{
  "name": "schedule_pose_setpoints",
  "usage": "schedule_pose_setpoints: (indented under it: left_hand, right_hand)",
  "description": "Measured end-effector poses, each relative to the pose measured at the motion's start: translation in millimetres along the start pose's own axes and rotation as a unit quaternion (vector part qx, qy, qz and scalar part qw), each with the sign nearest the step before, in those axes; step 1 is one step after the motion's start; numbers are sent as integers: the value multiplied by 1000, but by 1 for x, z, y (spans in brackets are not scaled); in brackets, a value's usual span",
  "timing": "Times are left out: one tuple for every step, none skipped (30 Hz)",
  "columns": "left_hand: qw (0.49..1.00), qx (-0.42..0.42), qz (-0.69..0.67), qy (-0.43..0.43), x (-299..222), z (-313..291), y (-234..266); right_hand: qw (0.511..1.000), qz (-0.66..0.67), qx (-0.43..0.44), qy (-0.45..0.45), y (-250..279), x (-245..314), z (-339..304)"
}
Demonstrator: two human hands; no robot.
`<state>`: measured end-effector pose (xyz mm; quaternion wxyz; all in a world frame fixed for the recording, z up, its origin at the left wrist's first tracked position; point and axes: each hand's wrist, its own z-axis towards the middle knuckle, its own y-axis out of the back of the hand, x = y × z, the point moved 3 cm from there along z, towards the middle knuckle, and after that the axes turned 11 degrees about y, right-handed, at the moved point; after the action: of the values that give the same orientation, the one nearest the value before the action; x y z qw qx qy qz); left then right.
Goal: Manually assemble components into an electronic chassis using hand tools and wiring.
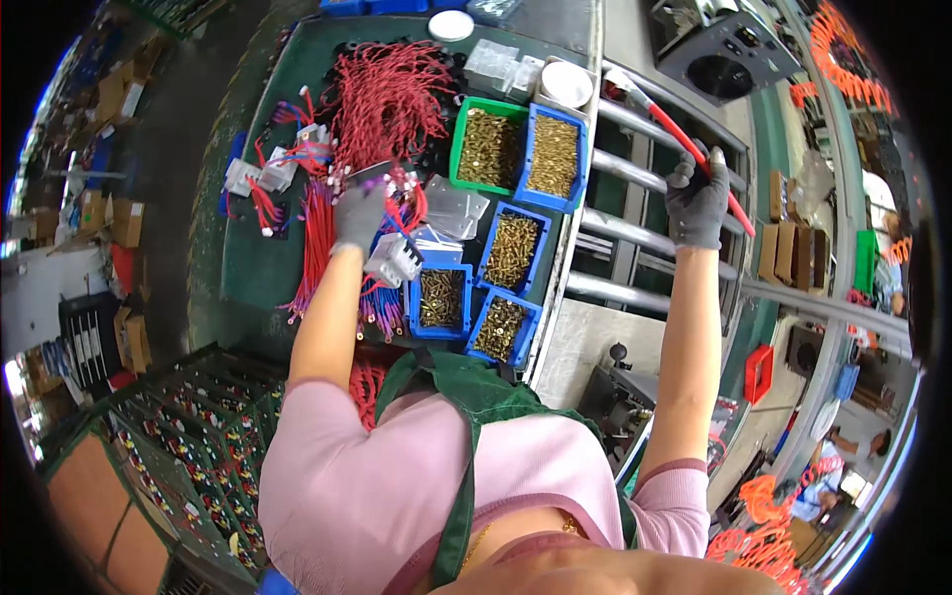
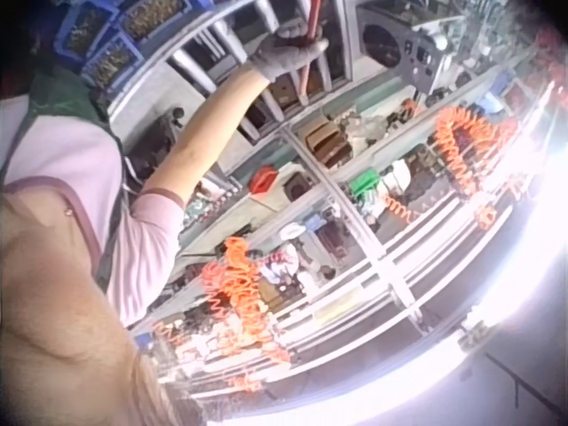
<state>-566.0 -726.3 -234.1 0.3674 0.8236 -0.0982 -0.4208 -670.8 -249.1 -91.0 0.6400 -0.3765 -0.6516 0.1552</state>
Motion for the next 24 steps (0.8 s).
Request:
schedule_pose_setpoints:
  left_hand:
    - [994,-5,-101,-33,-3,-10,12]
    - [977,-5,-203,-65,-3,-21,23]
    - [967,-22,-245,-62,9,-21,39]
    - [955,-38,-288,-58,16,-23,50]
    - [950,-29,-311,8,3,-40,63]
    - [956,-25,-294,-3,-15,-56,81]
    - [961,-22,-277,-13,-33,-73,99]
    - [970,-26,-220,-100,-47,-89,111]
    - [969,-29,-161,-186,-63,-103,120]
    - [968,2,-160,-193,-76,-113,124]
    - [967,31,-158,-198,-89,-124,126]
    - [965,59,-157,-203,-98,-132,123]
    - [956,65,-181,-221,-107,-135,118]
    - [949,66,-209,-226,-118,-143,116]
    - [942,92,-233,-225,-117,-138,112]
    - [934,117,-253,-224,-113,-129,104]
    - [924,123,-272,-240,-112,-122,97]
    - [921,93,-233,-299,-114,-120,96]
    - [916,88,-221,-324,-120,-123,91]
    - [909,85,-209,-350,-124,-125,87]
    - [934,158,-193,-254,-119,-124,82]
    - [935,174,-172,-255,-120,-128,80]
    - [928,188,-193,-257,-119,-129,74]
    - [919,203,-216,-259,-117,-129,68]
  right_hand:
    - [1000,9,19,5,3,3,0]
    - [999,15,37,12,5,4,-2]
    - [999,20,33,13,8,5,-3]
    - [999,24,30,15,8,6,-4]
    - [999,37,20,7,8,7,-9]
    - [999,46,25,7,12,9,-11]
    - [998,59,30,-5,7,12,-18]
    - [996,75,38,-22,2,13,-23]
    - [994,86,63,-35,2,17,-28]
    - [992,92,75,-37,0,21,-34]
    - [990,100,90,-41,-4,25,-40]
    - [988,107,104,-45,-6,27,-45]
    - [978,114,163,-58,-3,33,-48]
    - [980,99,159,-63,-11,37,-59]
    - [982,80,161,-48,-12,41,-64]
    - [984,65,163,-33,-12,44,-69]
    - [977,27,210,12,-27,49,-82]
    - [963,8,268,31,-37,52,-89]
    - [959,-19,282,32,-44,53,-96]
    - [954,-48,295,36,-52,55,-104]
    - [957,-84,275,38,-58,54,-112]
    - [952,-139,267,49,-75,54,-126]
    - [945,-193,258,58,-99,54,-142]
    - [933,-249,249,68,-113,54,-151]
